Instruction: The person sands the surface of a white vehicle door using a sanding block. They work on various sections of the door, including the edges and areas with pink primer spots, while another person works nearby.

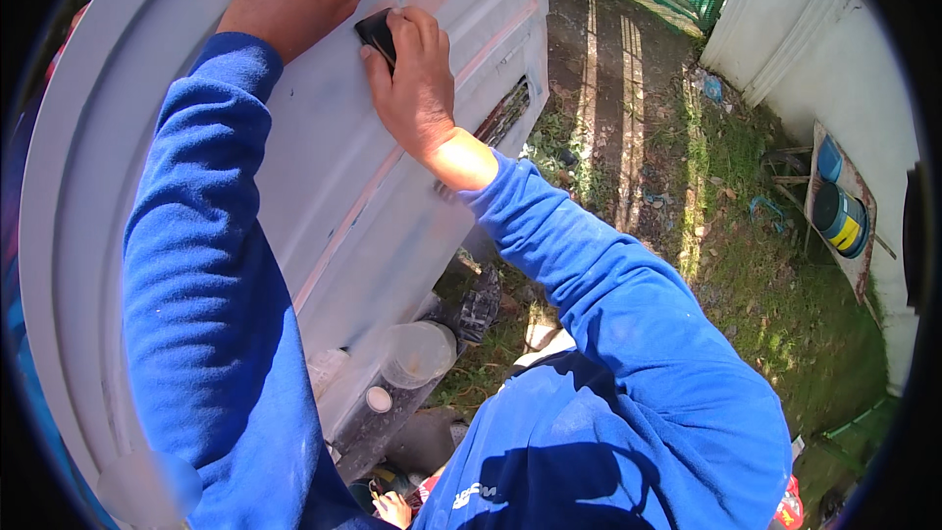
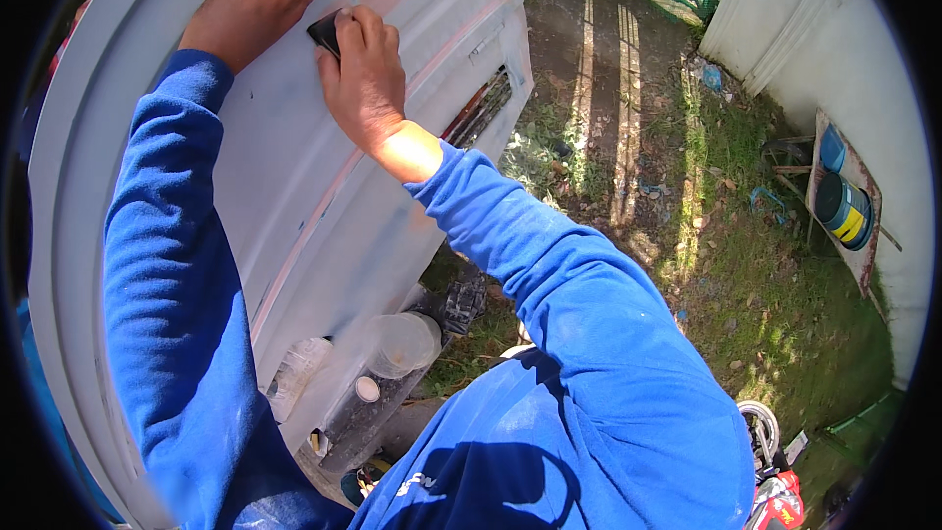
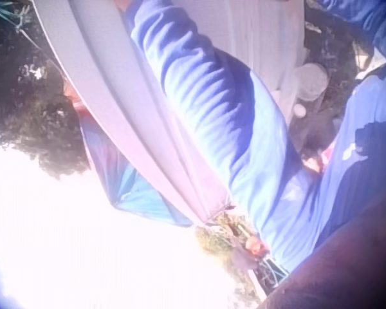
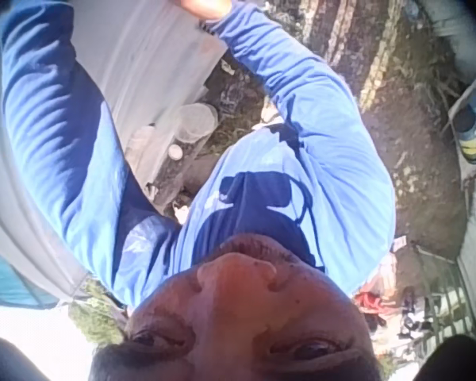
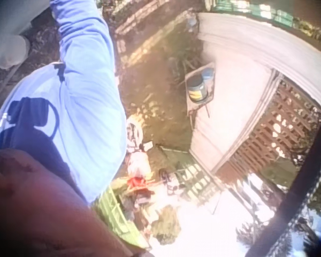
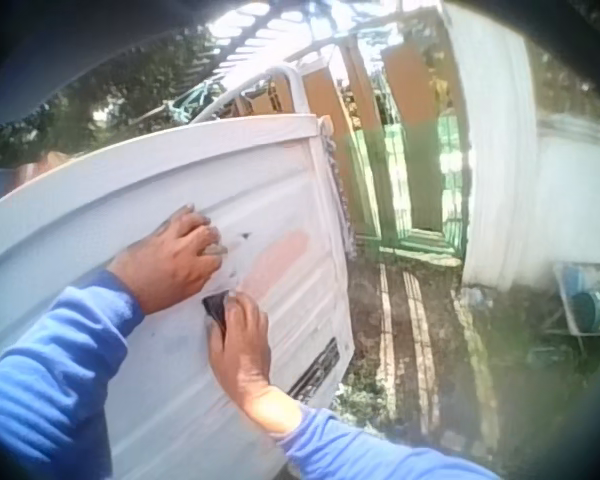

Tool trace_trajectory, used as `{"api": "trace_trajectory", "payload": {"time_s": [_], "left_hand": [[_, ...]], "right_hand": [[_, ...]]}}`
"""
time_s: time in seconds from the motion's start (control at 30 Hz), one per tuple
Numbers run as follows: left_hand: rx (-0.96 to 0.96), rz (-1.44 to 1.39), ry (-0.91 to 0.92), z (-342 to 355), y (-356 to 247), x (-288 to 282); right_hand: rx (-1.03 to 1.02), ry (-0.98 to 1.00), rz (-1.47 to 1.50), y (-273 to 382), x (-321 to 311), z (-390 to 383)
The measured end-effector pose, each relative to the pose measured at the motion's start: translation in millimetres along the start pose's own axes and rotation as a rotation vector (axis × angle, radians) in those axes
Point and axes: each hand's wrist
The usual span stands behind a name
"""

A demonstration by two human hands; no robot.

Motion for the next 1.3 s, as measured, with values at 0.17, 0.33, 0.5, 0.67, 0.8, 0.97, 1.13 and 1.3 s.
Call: {"api": "trace_trajectory", "payload": {"time_s": [0.17,0.33,0.5,0.67,0.8,0.97,1.13,1.3], "left_hand": [[-0.079,-0.071,-0.078,12,-7,-5],[-0.602,-0.402,-0.214,-2,-74,23],[-1.547,-1.460,-0.019,42,-319,52],[-1.788,-2.018,0.066,133,-511,67],[-1.771,-2.124,-0.069,176,-552,78],[-1.942,-2.181,0.051,181,-548,94],[-2.305,-2.016,-0.241,186,-517,97],[-2.316,-2.115,-0.891,180,-481,103]], "right_hand": [[0.196,-0.031,0.070,-31,-20,49],[0.130,0.311,0.170,-60,-92,-10],[0.547,0.460,0.320,-166,-231,-75],[0.344,0.789,0.019,-234,-321,-83],[0.084,0.898,-0.035,-265,-364,-96],[0.182,1.118,0.151,-256,-375,-81],[0.382,1.189,0.399,-256,-352,-64],[1.134,1.064,0.853,-285,-311,-67]]}}
Point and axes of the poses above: each hand's wrist, its own z-axis towards the middle knuckle, its own x-axis out of the palm, y = z × x, and after that the axes turned 5 degrees about -x, right-handed
